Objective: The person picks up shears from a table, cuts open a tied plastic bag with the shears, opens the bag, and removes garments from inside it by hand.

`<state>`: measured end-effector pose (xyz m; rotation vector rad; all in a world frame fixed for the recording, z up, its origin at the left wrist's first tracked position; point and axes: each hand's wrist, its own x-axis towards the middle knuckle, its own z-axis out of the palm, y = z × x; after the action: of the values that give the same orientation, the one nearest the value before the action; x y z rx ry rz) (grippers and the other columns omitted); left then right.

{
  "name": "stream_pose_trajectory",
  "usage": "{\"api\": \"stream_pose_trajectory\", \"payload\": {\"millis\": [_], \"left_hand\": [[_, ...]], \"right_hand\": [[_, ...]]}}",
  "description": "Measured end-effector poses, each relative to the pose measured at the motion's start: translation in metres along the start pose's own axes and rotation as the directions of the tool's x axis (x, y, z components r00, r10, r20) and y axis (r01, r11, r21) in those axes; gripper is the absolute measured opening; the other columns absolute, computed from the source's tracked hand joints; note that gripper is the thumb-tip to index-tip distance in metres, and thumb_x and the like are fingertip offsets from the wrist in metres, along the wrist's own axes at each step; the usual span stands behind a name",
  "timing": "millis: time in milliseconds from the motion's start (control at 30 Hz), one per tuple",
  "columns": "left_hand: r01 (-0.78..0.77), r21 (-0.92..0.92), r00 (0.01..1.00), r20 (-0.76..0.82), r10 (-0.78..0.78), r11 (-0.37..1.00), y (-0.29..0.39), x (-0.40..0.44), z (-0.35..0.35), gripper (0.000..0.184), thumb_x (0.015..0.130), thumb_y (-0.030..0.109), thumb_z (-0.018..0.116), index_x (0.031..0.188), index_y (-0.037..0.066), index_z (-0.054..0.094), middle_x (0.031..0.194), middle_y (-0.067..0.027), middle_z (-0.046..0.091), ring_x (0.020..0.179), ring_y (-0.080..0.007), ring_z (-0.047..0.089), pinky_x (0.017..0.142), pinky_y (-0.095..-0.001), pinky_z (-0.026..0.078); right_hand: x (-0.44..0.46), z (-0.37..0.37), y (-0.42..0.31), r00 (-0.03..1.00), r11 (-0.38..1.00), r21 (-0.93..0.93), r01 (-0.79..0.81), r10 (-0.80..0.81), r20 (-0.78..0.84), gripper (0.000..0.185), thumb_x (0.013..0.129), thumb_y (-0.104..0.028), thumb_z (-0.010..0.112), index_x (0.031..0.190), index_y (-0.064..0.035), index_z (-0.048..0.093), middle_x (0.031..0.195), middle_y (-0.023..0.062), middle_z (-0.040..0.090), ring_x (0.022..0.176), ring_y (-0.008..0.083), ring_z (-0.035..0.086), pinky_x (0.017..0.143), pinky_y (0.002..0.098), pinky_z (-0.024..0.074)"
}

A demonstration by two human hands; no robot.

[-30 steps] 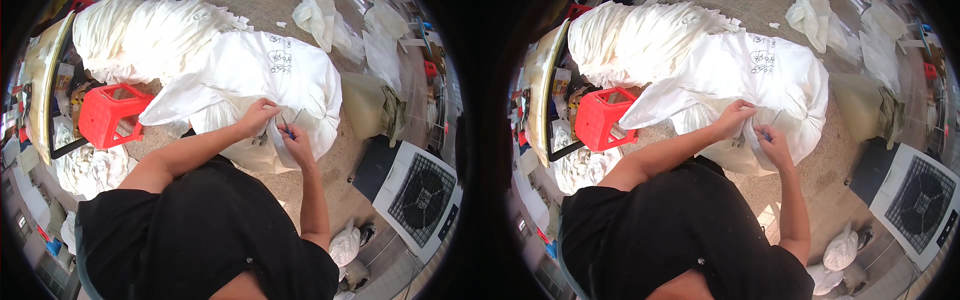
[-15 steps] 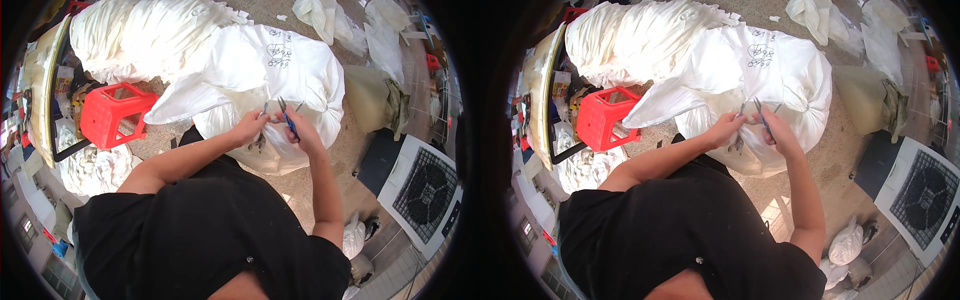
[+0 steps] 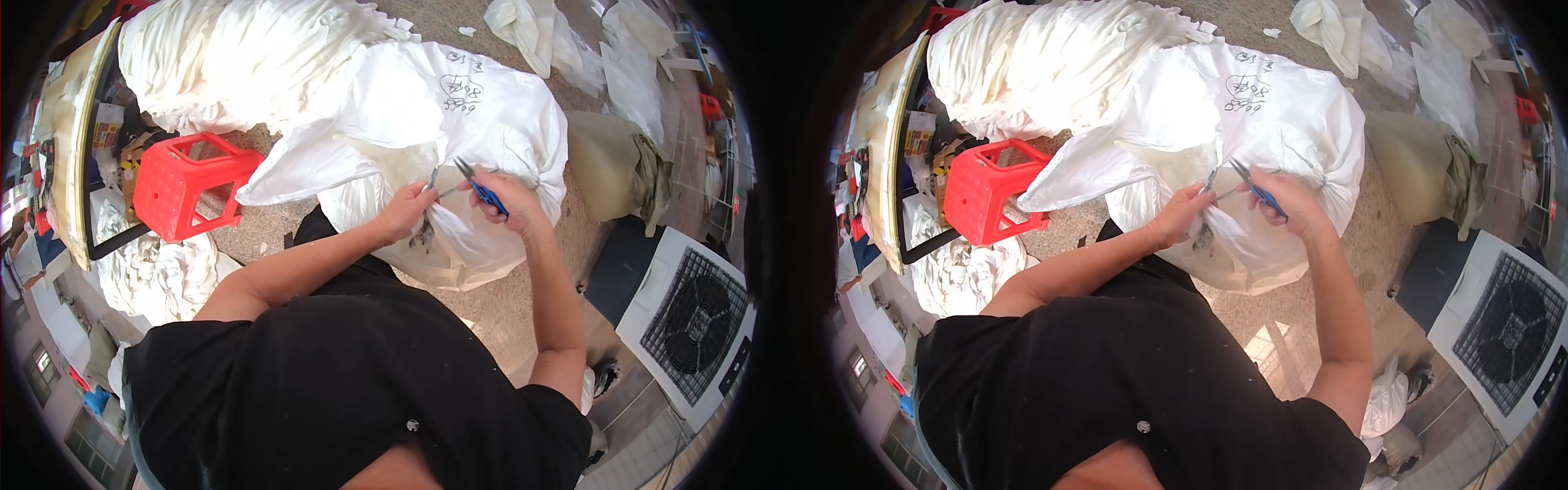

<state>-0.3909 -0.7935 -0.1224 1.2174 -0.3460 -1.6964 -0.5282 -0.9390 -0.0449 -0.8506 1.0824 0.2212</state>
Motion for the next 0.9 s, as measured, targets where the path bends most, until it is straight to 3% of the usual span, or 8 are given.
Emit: {"api": "stream_pose_trajectory", "payload": {"millis": [33, 133, 333, 467, 633, 733, 900], "left_hand": [[-0.001, 0.0, 1.0, -0.001, 0.001, 1.0, 0.001, 0.0, 0.0, 0.015, 0.087, 0.019, 0.046, 0.084, 0.005, 0.051, 0.076, 0.0014, 0.05, 0.069, -0.0067, 0.045, 0.065, -0.0223, 0.038], [-0.045, 0.057, 0.999, 0.024, 0.044, 0.997, 0.003, -0.001, 0.0, 0.017, 0.087, 0.021, 0.045, 0.086, 0.005, 0.052, 0.077, 0.0024, 0.05, 0.07, -0.0058, 0.044, 0.066, -0.0219, 0.038], [-0.068, 0.097, 0.996, 0.066, 0.061, 0.993, 0.005, -0.002, 0.003, 0.021, 0.088, 0.023, 0.044, 0.089, 0.004, 0.052, 0.078, 0.0036, 0.049, 0.073, -0.005, 0.043, 0.066, -0.0212, 0.036], [-0.056, 0.105, 0.996, 0.069, 0.049, 0.993, 0.006, -0.003, 0.003, 0.021, 0.088, 0.024, 0.043, 0.089, 0.005, 0.052, 0.077, 0.0042, 0.047, 0.074, -0.0047, 0.041, 0.066, -0.021, 0.036], [-0.046, 0.12, 0.997, 0.066, 0.038, 0.992, 0.005, -0.002, 0.0, 0.021, 0.088, 0.025, 0.044, 0.088, 0.005, 0.052, 0.077, 0.0044, 0.047, 0.073, -0.0047, 0.041, 0.066, -0.021, 0.036], [-0.063, 0.169, 0.996, 0.071, 0.051, 0.984, 0.008, -0.002, 0.001, 0.021, 0.088, 0.025, 0.044, 0.088, 0.005, 0.052, 0.077, 0.0041, 0.047, 0.073, -0.0048, 0.041, 0.066, -0.0211, 0.036], [-0.029, 0.097, 0.998, 0.059, 0.023, 0.995, 0.006, -0.001, -0.001, 0.02, 0.088, 0.024, 0.044, 0.086, 0.005, 0.052, 0.077, 0.0035, 0.047, 0.073, -0.0053, 0.042, 0.066, -0.0215, 0.036]], "right_hand": [[0.0, -0.001, -0.002, 0.999, 0.991, -0.124, -0.043, 0.043, -0.004, 0.039, 0.086, -0.038, 0.046, 0.085, -0.0007, 0.057, 0.061, 0.0019, 0.051, 0.039, 0.0031, 0.032, 0.032, 0.0172, 0.0214], [0.004, 0.001, -0.004, 0.994, 0.968, -0.227, -0.105, 0.098, -0.042, 0.037, 0.085, -0.038, 0.049, 0.082, -0.0014, 0.058, 0.055, 0.0008, 0.049, 0.039, 0.0026, 0.033, 0.033, 0.017, 0.0213], [0.02, 0.012, -0.009, 0.997, 0.946, -0.317, -0.07, 0.054, -0.059, 0.038, 0.083, -0.039, 0.05, 0.079, -0.0024, 0.058, 0.057, 0.001, 0.05, 0.039, 0.0026, 0.032, 0.033, 0.017, 0.0195], [0.025, 0.017, -0.014, 0.996, 0.945, -0.319, -0.076, 0.06, -0.059, 0.038, 0.083, -0.04, 0.051, 0.078, -0.0027, 0.057, 0.056, 0.0002, 0.049, 0.039, 0.0025, 0.031, 0.033, 0.0169, 0.019], [0.029, 0.013, -0.01, 0.989, 0.984, -0.093, -0.149, 0.15, 0.002, 0.039, 0.082, -0.041, 0.052, 0.077, -0.0031, 0.056, 0.052, -0.0026, 0.043, 0.038, 0.0023, 0.029, 0.032, 0.0165, 0.0187], [0.029, 0.015, -0.009, 0.993, 0.989, -0.096, -0.112, 0.114, 0.017, 0.042, 0.079, -0.045, 0.055, 0.076, -0.0028, 0.056, 0.054, -0.003, 0.042, 0.039, 0.0024, 0.027, 0.033, 0.018, 0.0169], [0.029, 0.013, -0.008, 0.997, 0.986, -0.154, -0.063, 0.069, 0.035, 0.041, 0.079, -0.045, 0.054, 0.076, -0.0032, 0.056, 0.054, -0.0037, 0.041, 0.039, 0.0024, 0.027, 0.033, 0.0179, 0.0168]]}}
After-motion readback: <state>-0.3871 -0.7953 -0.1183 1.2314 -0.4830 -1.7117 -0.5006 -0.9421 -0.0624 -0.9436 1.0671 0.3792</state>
